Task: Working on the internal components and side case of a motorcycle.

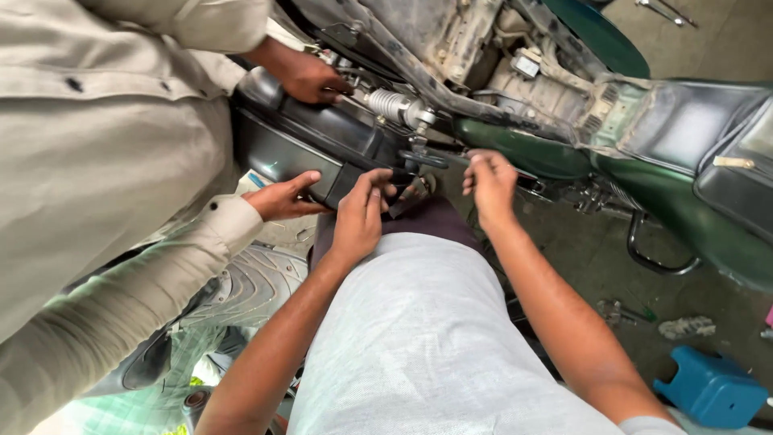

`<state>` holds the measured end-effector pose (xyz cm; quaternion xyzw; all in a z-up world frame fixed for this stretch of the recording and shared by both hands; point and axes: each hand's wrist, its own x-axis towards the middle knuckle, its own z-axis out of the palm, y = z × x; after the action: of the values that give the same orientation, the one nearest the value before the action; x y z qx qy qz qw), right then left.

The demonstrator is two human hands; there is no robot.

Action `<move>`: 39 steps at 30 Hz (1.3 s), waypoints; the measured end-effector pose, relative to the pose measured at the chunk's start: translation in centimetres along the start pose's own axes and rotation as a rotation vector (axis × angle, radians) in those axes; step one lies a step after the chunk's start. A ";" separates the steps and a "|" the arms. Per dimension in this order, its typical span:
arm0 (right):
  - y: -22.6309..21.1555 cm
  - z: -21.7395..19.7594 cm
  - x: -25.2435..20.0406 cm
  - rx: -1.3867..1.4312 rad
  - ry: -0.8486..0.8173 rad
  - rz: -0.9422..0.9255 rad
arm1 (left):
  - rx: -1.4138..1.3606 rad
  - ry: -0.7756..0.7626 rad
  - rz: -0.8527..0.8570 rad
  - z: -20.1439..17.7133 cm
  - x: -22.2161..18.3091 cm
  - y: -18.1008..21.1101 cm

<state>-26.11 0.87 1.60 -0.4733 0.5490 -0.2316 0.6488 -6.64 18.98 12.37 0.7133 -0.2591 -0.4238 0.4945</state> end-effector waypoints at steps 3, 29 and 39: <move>3.3 -0.2 1.0 -0.025 -0.034 0.096 | -0.027 0.034 0.136 0.9 1.4 0.4; 12.9 5.9 8.4 0.587 -0.529 0.333 | 0.022 0.044 -0.218 -3.1 -1.4 -1.9; 12.0 7.8 6.4 0.654 -0.389 0.253 | -0.015 -0.017 -0.294 -4.5 -0.6 -3.4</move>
<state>-19.67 3.76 -12.34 -0.2057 0.3670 -0.2184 0.8805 -3.26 22.94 10.16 0.7362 -0.1528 -0.4997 0.4300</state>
